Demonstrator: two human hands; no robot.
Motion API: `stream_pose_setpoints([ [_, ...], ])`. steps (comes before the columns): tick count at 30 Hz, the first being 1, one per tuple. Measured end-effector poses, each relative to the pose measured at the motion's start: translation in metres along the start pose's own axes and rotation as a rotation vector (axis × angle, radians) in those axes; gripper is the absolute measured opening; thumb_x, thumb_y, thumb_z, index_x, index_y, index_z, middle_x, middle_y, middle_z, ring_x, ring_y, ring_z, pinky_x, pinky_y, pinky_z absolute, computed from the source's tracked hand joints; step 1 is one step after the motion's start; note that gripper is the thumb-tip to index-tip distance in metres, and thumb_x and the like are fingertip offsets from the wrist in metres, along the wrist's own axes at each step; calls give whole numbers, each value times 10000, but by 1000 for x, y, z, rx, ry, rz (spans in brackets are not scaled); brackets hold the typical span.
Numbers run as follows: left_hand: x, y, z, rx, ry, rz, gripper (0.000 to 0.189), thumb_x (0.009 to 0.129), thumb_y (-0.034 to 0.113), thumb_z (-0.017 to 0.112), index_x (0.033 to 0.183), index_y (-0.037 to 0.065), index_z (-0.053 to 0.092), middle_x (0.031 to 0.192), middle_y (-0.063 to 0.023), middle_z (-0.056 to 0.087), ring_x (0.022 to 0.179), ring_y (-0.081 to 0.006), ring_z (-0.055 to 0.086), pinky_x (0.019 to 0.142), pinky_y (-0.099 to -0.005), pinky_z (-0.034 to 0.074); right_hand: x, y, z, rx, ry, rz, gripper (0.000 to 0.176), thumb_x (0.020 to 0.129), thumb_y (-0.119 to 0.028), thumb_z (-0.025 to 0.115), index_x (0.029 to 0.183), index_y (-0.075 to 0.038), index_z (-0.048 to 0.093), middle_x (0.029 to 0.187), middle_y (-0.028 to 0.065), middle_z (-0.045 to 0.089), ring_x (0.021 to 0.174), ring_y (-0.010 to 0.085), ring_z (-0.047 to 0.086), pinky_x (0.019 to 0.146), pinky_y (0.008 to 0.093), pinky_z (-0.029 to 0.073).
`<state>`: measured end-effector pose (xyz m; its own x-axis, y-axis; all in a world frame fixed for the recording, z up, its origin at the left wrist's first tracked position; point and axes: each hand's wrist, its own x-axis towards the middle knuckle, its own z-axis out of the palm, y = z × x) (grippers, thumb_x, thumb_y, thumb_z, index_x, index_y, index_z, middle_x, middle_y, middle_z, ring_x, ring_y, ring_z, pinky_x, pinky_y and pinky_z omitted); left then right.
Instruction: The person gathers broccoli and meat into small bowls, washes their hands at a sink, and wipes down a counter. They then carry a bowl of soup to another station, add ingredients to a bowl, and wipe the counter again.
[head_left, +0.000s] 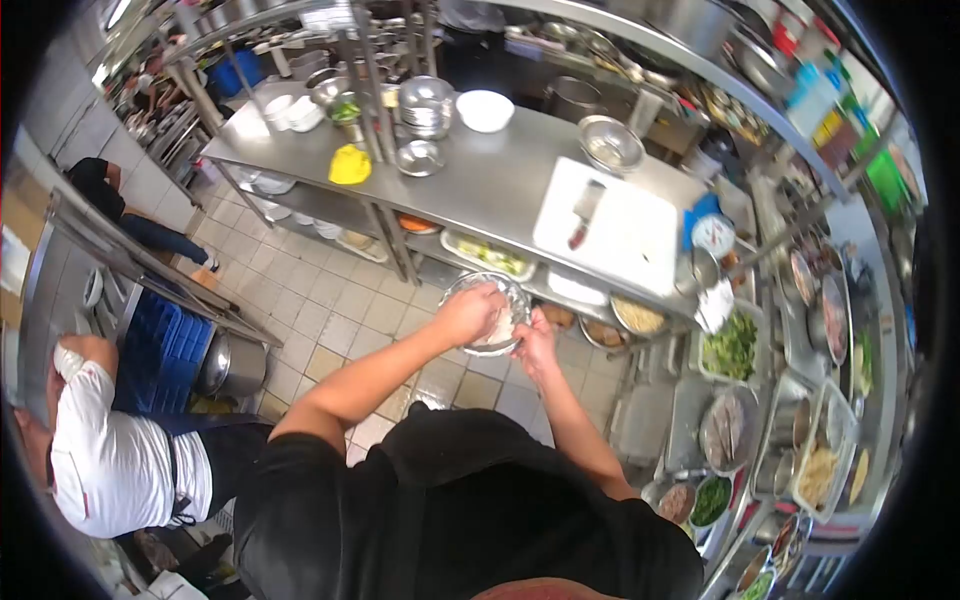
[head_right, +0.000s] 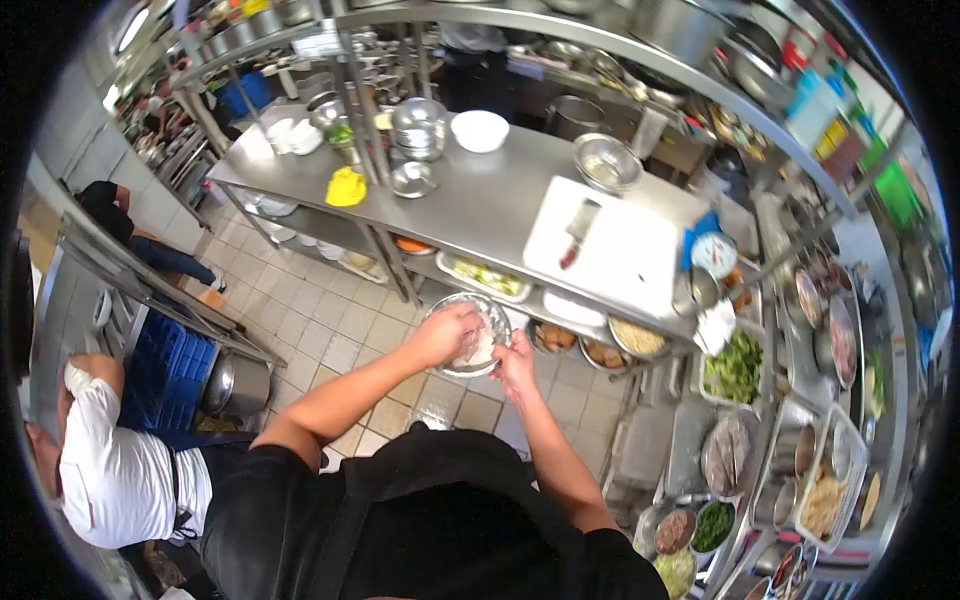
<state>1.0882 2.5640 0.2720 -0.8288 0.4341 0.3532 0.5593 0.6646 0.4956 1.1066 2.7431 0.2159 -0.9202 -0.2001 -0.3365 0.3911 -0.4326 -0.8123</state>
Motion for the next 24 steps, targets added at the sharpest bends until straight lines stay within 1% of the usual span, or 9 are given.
stream_pose_setpoints([
  [3, -46, -67, -46, 33, 4, -193, 101, 755, 95, 567, 758, 48, 657, 887, -163, 609, 846, -356, 602, 755, -446, 504, 34, 29, 89, -17, -86, 76, 256, 726, 58, 516, 899, -122, 457, 689, 39, 579, 413, 145, 530, 312, 258, 426],
  [4, -62, -90, -60, 63, -44, -192, 89, 754, 75, 574, 780, 48, 654, 858, -156, 611, 823, -360, 602, 737, -447, 499, 42, 41, 117, -25, -100, 109, 255, 727, 56, 518, 901, -121, 457, 691, 41, 582, 413, 148, 532, 316, 261, 429],
  [7, -85, -129, -109, -73, 103, -339, 91, 737, 53, 593, 798, 54, 661, 863, -150, 625, 841, -361, 607, 732, -435, 497, 78, 82, 167, -56, -143, 198, 245, 738, 44, 525, 912, -117, 461, 697, 45, 576, 427, 153, 536, 330, 269, 430],
  [8, -90, -144, -124, -130, 174, -359, 102, 745, 48, 636, 834, 68, 681, 853, -134, 634, 797, -315, 629, 706, -386, 506, 87, 91, 184, -61, -148, 221, 241, 741, 41, 524, 909, -118, 458, 703, 42, 571, 440, 147, 534, 332, 261, 424],
  [11, -93, -203, -154, -431, 269, -572, 91, 779, 40, 655, 860, 66, 686, 858, -102, 651, 756, -207, 647, 682, -329, 507, 129, 111, 216, -53, -145, 277, 229, 752, 40, 522, 890, -125, 445, 739, 49, 574, 455, 148, 539, 336, 261, 424],
  [12, -91, -228, -161, -565, 302, -623, 88, 812, 32, 654, 894, 44, 684, 886, -56, 670, 754, -118, 633, 673, -274, 505, 150, 120, 223, -52, -142, 288, 230, 752, 41, 521, 890, -126, 444, 744, 52, 578, 457, 149, 543, 337, 262, 428],
  [18, -65, -369, -221, -1013, 628, -803, 117, 851, 0, 582, 961, 26, 615, 898, -45, 650, 755, -129, 619, 692, -277, 520, 284, 126, 321, -6, -213, 251, 204, 761, 36, 525, 899, -106, 477, 757, 52, 581, 481, 145, 550, 367, 262, 459],
  [20, -56, -406, -248, -1054, 714, -808, 112, 864, 5, 565, 966, 27, 605, 876, -45, 644, 745, -131, 618, 683, -272, 519, 343, 135, 364, 6, -321, 224, 239, 763, 34, 522, 918, -134, 449, 794, 57, 557, 544, 160, 544, 426, 292, 468],
  [24, -28, -471, -312, -1051, 789, -792, 103, 879, 6, 549, 963, 28, 603, 847, -44, 630, 722, -138, 613, 664, -263, 519, 453, 146, 458, 31, -219, 272, 244, 774, 22, 524, 930, -128, 411, 837, 69, 557, 606, 190, 573, 459, 320, 498],
])
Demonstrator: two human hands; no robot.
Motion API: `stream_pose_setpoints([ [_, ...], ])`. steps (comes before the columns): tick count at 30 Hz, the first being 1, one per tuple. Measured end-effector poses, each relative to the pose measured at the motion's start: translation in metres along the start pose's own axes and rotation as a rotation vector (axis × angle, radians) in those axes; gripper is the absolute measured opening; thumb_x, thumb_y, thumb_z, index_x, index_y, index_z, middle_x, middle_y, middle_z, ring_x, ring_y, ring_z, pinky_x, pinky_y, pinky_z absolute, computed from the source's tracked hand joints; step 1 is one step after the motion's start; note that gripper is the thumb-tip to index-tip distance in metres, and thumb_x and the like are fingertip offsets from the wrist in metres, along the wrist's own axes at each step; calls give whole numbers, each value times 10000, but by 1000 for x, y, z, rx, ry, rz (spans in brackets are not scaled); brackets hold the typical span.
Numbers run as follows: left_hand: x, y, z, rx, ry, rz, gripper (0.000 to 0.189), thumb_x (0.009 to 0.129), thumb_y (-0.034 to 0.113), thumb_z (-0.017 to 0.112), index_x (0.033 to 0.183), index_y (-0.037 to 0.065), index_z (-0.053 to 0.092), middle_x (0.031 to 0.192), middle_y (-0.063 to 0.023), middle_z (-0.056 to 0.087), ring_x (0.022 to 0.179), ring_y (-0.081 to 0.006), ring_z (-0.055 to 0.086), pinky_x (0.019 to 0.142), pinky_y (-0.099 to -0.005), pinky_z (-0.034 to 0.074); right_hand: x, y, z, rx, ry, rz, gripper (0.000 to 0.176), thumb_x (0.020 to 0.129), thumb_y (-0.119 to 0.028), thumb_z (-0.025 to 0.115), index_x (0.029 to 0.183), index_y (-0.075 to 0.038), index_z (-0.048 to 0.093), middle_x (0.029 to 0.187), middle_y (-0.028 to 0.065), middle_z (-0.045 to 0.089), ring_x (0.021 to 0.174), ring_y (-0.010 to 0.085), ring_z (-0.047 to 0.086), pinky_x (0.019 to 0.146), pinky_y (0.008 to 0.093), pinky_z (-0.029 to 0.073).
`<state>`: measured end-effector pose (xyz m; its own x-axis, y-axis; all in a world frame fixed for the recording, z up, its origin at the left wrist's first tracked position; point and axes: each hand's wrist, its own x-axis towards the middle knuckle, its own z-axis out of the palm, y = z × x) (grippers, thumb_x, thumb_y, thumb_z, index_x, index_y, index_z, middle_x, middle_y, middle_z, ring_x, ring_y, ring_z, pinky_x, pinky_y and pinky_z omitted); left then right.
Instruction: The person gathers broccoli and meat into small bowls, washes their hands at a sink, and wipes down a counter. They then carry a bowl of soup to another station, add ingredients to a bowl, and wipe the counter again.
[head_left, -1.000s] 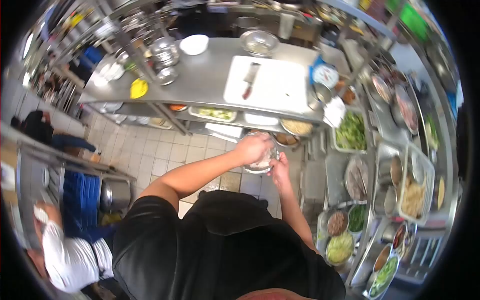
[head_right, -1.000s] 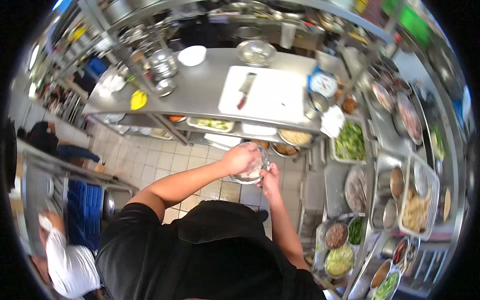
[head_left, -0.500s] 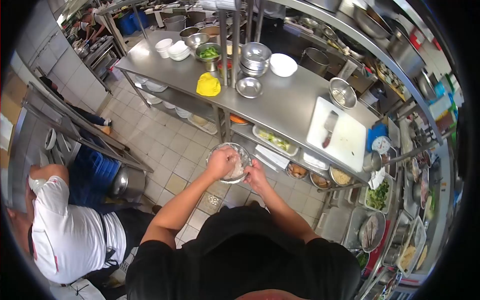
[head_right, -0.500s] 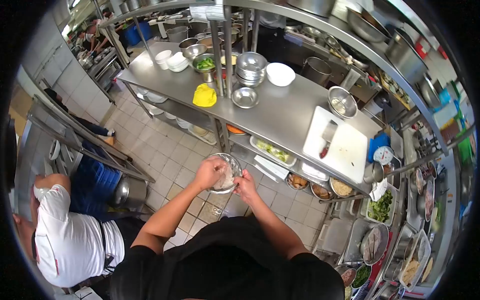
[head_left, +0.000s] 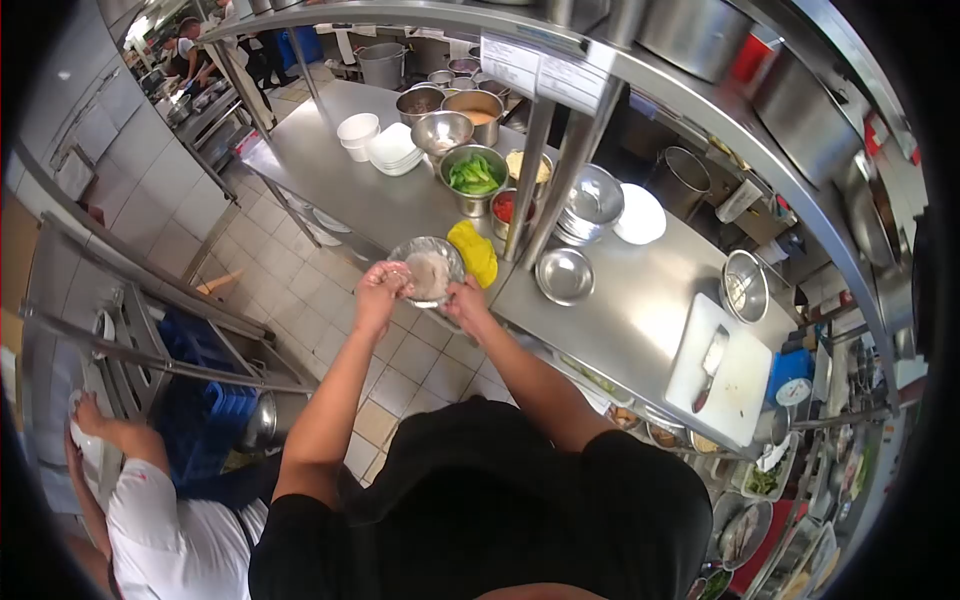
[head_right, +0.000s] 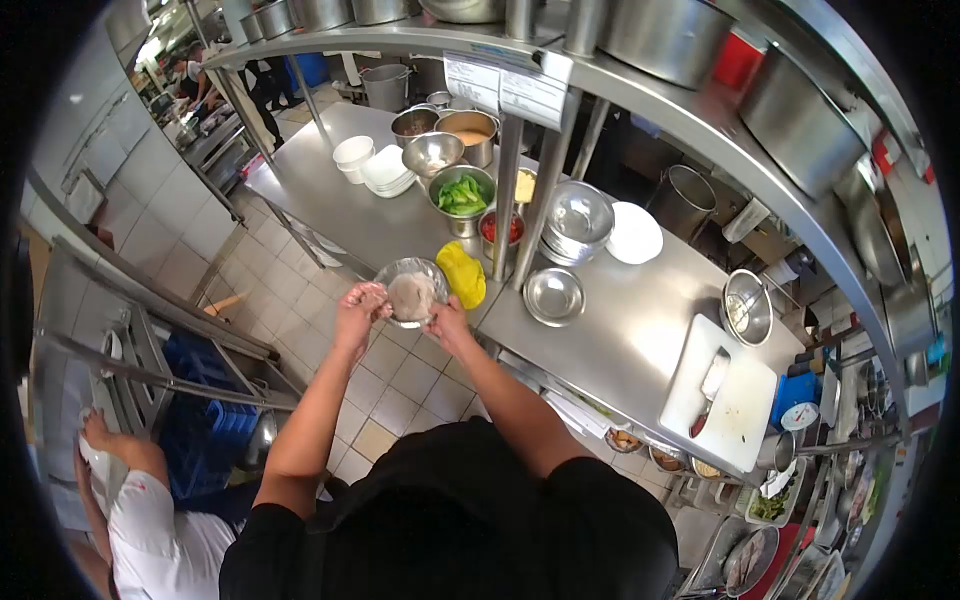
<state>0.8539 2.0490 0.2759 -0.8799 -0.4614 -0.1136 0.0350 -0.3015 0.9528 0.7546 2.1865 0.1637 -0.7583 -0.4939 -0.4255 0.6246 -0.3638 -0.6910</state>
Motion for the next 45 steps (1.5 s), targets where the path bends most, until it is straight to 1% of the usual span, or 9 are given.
stream_pose_setpoints([
  [7, 146, 8, -37, -37, -85, -53, 114, 889, 15, 547, 985, 26, 607, 857, -50, 631, 734, -141, 615, 670, -273, 526, 152, 7, 21, -146, 265, 95, 427, 832, -118, 573, 1211, -61, 386, 860, 92, 580, 637, 208, 598, 481, 326, 515],
  [10, 214, 5, -51, 0, -148, -76, 129, 888, 20, 559, 1007, 16, 610, 873, -52, 634, 737, -138, 612, 672, -270, 522, 133, -30, 23, -729, 332, 124, 466, 892, -251, 551, 1265, -29, 383, 828, 112, 613, 598, 204, 595, 470, 309, 496],
  [13, 295, -1, -52, 109, -258, -99, 141, 885, 19, 570, 1019, -2, 610, 883, -53, 633, 737, -130, 603, 672, -265, 515, 137, -97, 54, 97, 429, 104, 462, 915, -408, 528, 1137, -3, 501, 765, 113, 637, 510, 176, 556, 436, 300, 462],
  [18, 350, -10, -35, 155, -501, -132, 149, 877, 12, 582, 1019, -19, 615, 870, -48, 630, 739, -119, 596, 669, -252, 501, 184, -115, 36, -142, 603, 58, 230, 911, -195, 408, 950, -18, 550, 728, 102, 652, 472, 146, 542, 375, 267, 410],
  [24, 376, -24, 6, 493, -779, 285, 86, 853, 38, 606, 911, -1, 657, 828, -75, 667, 718, -141, 627, 647, -262, 499, 136, -180, 67, -116, 616, 26, 219, 922, -200, 404, 913, -34, 547, 638, 48, 594, 447, 122, 496, 384, 251, 379],
  [30, 388, -49, 101, 1230, -1256, 566, 151, 772, 107, 557, 822, 31, 678, 844, -207, 644, 816, -346, 645, 744, -415, 511, 163, -223, 46, -50, 730, -31, 223, 921, -208, 402, 864, -56, 555, 626, 31, 587, 459, 129, 502, 390, 262, 380],
  [33, 390, -88, 130, 1482, -1428, 662, 209, 759, 85, 526, 831, 15, 709, 922, -183, 675, 877, -351, 651, 808, -438, 512, 190, -215, 23, -16, 736, -17, 208, 926, -213, 384, 888, -69, 530, 638, 31, 583, 477, 136, 511, 403, 258, 387],
  [37, 389, -127, 130, 1318, -1049, 314, 256, 764, 132, 550, 947, 39, 702, 1034, -218, 648, 975, -346, 634, 877, -419, 501, 204, -197, 11, -38, 748, -30, 241, 932, -209, 348, 876, -63, 532, 632, 31, 565, 486, 152, 525, 409, 260, 393],
  [45, 389, -141, 133, 1401, -1015, 253, 207, 809, 153, 570, 930, 51, 705, 1023, -213, 652, 998, -352, 624, 872, -439, 505, 163, -184, 31, 27, 706, -76, 372, 917, -378, 423, 919, -34, 562, 664, 38, 571, 466, 170, 543, 398, 273, 405],
])
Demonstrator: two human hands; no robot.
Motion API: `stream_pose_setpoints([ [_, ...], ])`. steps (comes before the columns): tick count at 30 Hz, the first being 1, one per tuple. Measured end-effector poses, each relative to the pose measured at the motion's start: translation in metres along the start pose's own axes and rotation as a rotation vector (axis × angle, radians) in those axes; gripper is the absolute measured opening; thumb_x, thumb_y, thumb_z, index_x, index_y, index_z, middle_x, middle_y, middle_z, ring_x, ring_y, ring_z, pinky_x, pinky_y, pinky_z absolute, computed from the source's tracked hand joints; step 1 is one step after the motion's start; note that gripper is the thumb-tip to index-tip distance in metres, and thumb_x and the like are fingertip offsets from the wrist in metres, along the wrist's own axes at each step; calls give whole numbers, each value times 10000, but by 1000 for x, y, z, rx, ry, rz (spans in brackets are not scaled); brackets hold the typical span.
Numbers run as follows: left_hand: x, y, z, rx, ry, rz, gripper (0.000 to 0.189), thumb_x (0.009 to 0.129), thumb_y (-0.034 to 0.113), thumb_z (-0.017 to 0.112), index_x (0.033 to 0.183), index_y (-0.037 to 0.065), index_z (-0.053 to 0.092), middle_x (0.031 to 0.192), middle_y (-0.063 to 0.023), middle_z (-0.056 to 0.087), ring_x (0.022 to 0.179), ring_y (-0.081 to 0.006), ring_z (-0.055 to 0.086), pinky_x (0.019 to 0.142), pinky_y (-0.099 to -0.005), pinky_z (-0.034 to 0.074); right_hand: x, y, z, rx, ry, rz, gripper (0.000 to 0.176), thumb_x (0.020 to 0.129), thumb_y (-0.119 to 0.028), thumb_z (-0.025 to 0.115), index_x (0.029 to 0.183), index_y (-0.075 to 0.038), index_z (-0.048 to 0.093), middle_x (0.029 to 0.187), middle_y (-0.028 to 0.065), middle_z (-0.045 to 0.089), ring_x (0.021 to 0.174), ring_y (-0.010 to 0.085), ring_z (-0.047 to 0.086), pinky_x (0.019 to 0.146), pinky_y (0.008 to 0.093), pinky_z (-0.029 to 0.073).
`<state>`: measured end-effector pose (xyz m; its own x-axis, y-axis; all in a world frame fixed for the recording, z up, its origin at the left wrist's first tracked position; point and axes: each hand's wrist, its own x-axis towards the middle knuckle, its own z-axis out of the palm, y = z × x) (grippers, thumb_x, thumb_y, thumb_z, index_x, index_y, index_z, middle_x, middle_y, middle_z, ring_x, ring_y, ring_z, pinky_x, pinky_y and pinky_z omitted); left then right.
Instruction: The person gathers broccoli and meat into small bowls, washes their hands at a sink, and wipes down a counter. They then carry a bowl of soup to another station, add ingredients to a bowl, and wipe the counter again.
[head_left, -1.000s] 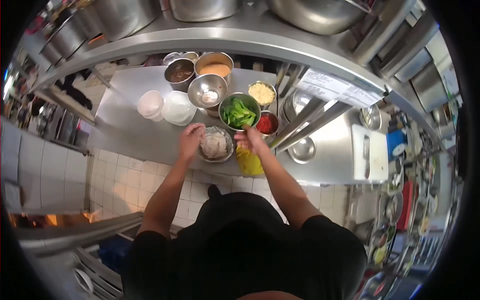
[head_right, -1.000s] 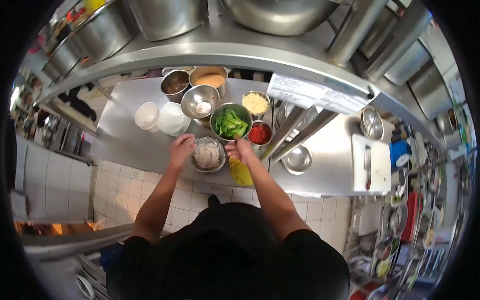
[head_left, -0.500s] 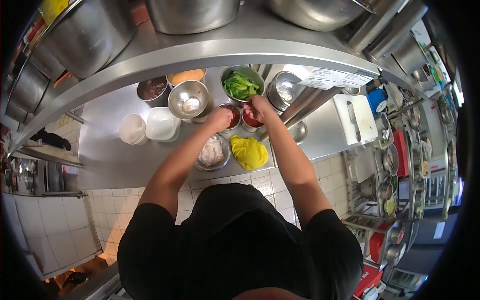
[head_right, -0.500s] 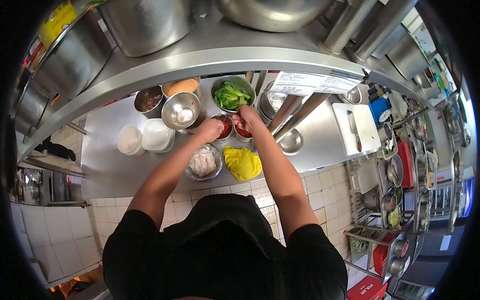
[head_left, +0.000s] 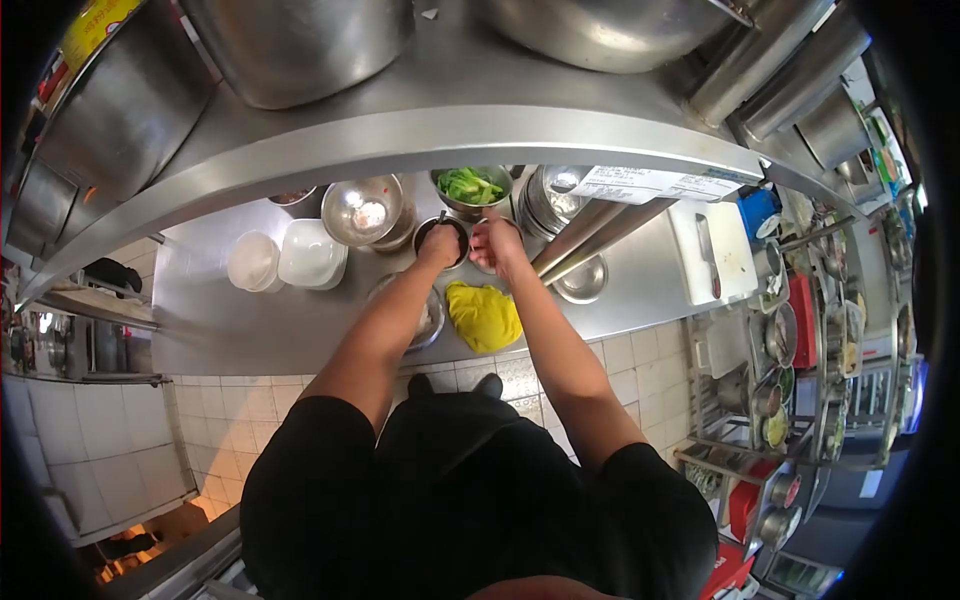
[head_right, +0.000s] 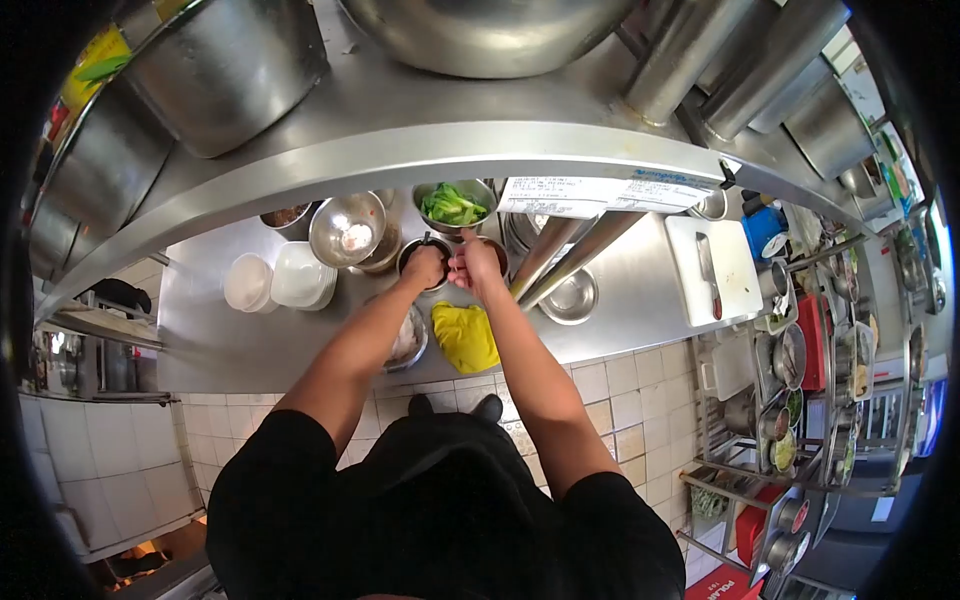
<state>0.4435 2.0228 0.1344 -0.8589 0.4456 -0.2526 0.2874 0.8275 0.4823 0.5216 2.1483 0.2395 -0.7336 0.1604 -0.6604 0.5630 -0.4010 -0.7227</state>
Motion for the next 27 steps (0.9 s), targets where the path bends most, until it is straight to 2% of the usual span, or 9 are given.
stream_pose_setpoints([
  [2, 1, -5, 0, -33, 33, -11, 198, 808, 152, 572, 909, 50, 709, 1003, -213, 657, 992, -351, 627, 871, -439, 506, -34, 31, -1, -109, 29, -46, 331, 873, -311, 477, 1026, -35, 573, 749, 74, 584, 463, 190, 557, 397, 276, 436],
  [4, 18, -16, 6, 232, -16, 192, 153, 755, 96, 608, 845, 24, 707, 918, -205, 669, 910, -367, 641, 797, -432, 523, -53, 78, -6, -173, -47, 40, 366, 870, -238, 452, 1145, -32, 578, 867, 130, 616, 503, 221, 606, 452, 306, 534],
  [9, -46, -8, -52, -654, -48, 61, 165, 709, 102, 705, 851, 19, 720, 722, -95, 701, 577, -135, 661, 570, -299, 532, -66, 147, 29, -405, -209, 285, 423, 853, -210, 587, 1215, -3, 518, 971, 151, 609, 608, 272, 657, 533, 364, 589],
  [12, -94, -30, -67, -639, 74, 237, 172, 754, 121, 700, 896, 24, 711, 728, -95, 697, 623, -123, 661, 593, -291, 525, -39, 179, 47, -294, -71, 184, 500, 842, -167, 620, 1279, -1, 444, 1056, 156, 582, 740, 285, 663, 552, 388, 598],
  [14, -142, -26, -79, -497, 111, 238, 190, 759, 127, 695, 935, 60, 714, 808, -112, 698, 729, -195, 681, 663, -326, 527, -30, 193, 45, -127, 10, 61, 518, 843, -136, 610, 1298, -2, 401, 1101, 155, 563, 842, 287, 656, 567, 401, 604],
  [17, -166, -80, -32, -74, -98, 450, 194, 797, 44, 638, 977, 68, 704, 932, -108, 691, 851, -242, 660, 751, -337, 509, -32, 204, 34, 97, -114, 2, 506, 843, -122, 599, 1290, -10, 393, 1117, 148, 561, 923, 276, 634, 568, 401, 606],
  [20, -185, -49, -66, -129, 91, 488, 212, 786, 43, 634, 983, 75, 704, 987, -132, 673, 898, -310, 640, 782, -361, 506, -62, 194, 20, 13, -113, -71, 373, 852, -96, 575, 1205, -36, 469, 1048, 112, 606, 832, 215, 652, 527, 339, 597],
  [25, -194, -2, -43, -62, -214, 647, 286, 771, 49, 607, 1050, 49, 670, 1064, -190, 647, 938, -360, 631, 821, -390, 505, -104, 214, -44, 77, -123, -147, 256, 868, -123, 586, 1098, -52, 500, 947, 91, 606, 740, 197, 639, 475, 323, 575],
  [27, -217, 38, -34, -70, -126, 674, 315, 769, 60, 610, 1079, 46, 659, 1076, -192, 644, 941, -364, 630, 825, -396, 504, -128, 219, -80, 94, -89, -172, 211, 871, -111, 583, 1059, -60, 501, 892, 74, 603, 676, 176, 626, 450, 308, 564],
])
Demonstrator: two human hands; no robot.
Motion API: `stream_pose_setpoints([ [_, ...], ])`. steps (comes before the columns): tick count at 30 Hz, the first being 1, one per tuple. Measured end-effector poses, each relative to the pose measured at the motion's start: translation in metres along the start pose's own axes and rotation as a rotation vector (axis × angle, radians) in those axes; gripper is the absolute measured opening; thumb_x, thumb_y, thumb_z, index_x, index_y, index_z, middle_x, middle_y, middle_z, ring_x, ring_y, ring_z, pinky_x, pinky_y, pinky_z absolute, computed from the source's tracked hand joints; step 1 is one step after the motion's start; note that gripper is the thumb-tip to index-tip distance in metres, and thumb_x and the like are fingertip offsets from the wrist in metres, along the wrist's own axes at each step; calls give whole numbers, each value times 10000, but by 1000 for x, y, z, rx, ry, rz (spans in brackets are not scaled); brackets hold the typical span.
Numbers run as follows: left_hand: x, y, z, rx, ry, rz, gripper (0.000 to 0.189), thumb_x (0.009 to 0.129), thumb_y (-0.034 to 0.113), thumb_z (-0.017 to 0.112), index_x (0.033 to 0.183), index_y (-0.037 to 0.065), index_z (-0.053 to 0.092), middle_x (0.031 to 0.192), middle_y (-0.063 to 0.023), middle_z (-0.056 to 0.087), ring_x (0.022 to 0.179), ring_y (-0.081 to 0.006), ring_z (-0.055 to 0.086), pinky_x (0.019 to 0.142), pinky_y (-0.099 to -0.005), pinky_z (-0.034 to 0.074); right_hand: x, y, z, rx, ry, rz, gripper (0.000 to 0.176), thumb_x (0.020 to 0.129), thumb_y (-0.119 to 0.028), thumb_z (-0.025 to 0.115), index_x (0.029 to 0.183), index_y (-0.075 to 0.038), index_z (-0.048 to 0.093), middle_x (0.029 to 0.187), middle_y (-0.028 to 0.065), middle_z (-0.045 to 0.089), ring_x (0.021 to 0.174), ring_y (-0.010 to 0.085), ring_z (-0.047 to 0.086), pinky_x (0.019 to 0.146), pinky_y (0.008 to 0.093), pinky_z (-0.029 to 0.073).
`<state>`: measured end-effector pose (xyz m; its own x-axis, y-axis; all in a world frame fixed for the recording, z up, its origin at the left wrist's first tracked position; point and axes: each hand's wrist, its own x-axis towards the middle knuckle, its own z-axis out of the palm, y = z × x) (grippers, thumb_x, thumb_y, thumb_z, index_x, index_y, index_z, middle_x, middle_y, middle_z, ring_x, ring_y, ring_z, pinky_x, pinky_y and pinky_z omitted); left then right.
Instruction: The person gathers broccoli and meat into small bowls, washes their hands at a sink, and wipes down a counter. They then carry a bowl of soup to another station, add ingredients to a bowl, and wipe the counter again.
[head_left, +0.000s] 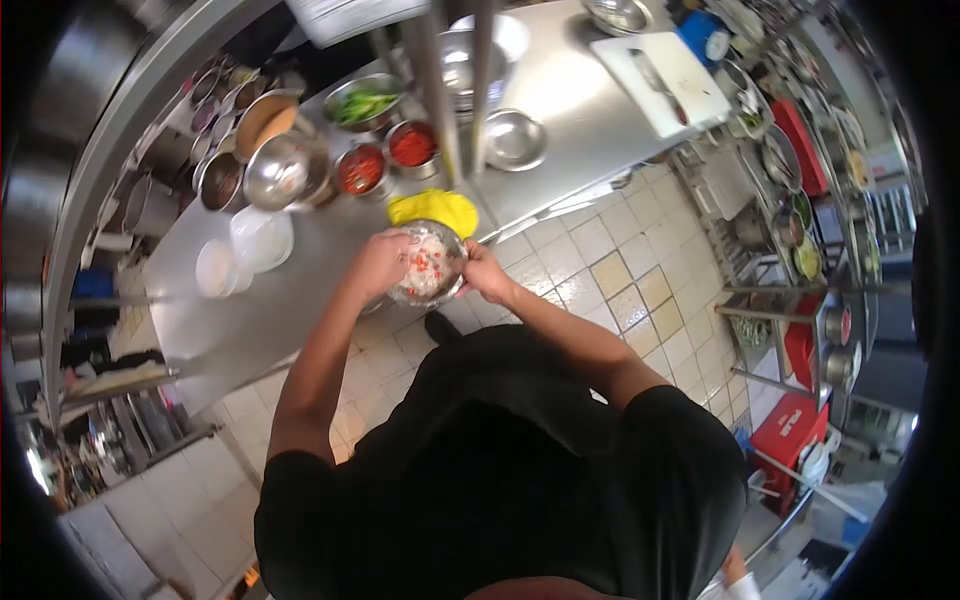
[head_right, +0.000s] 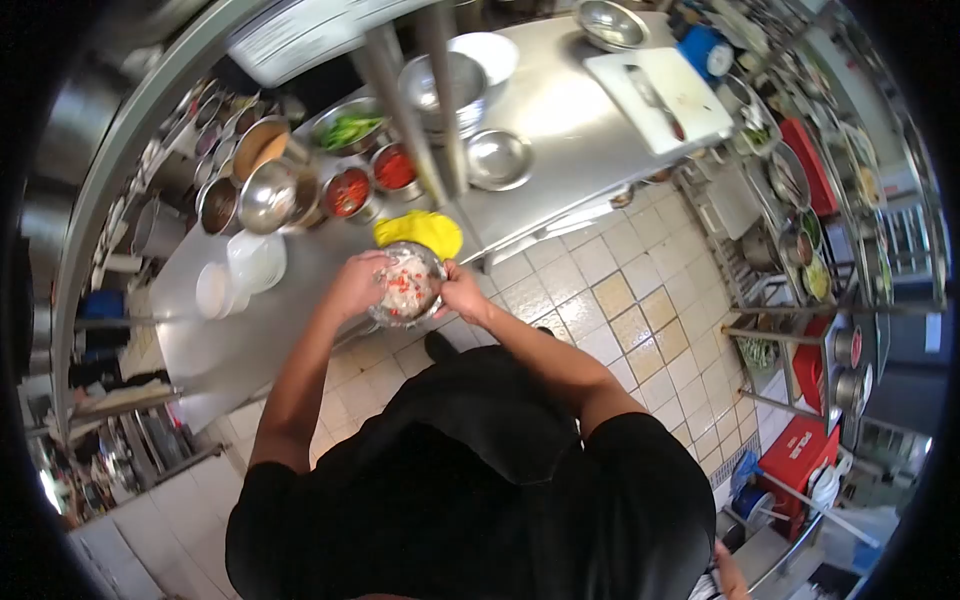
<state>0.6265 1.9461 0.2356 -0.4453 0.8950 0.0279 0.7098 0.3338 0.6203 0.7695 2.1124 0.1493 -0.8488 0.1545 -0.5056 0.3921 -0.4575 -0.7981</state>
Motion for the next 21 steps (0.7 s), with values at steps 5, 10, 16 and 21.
stream_pose_setpoints([
  [5, 62, 95, 70, 45, -219, -136, 265, 740, 85, 608, 993, 57, 682, 1023, -177, 650, 932, -350, 625, 773, -425, 499, -74, -13, -105, 197, 68, -69, 169, 862, -88, 569, 1010, -61, 493, 844, 65, 586, 619, 153, 611, 418, 285, 549],
  [10, 155, 206, 160, 19, -47, 68, 150, 731, 127, 661, 864, 60, 682, 889, -146, 639, 840, -317, 619, 730, -378, 498, -152, -46, -225, 266, 205, -173, 135, 844, -64, 560, 947, -59, 473, 809, 61, 567, 570, 149, 594, 401, 278, 539],
  [16, 248, 329, 269, -119, 178, 393, 141, 700, 77, 639, 835, 38, 636, 877, -104, 611, 868, -315, 582, 765, -403, 485, -205, -67, -366, 330, 438, -255, 134, 837, -23, 534, 945, -54, 461, 810, 71, 569, 562, 150, 590, 392, 287, 542],
  [21, 332, 368, 346, -137, 125, 454, 125, 735, 73, 645, 854, 46, 669, 890, -104, 634, 817, -303, 603, 765, -388, 498, -213, -77, -464, 378, 528, -299, 177, 833, 0, 511, 998, -50, 469, 846, 67, 596, 615, 147, 619, 406, 277, 547],
])
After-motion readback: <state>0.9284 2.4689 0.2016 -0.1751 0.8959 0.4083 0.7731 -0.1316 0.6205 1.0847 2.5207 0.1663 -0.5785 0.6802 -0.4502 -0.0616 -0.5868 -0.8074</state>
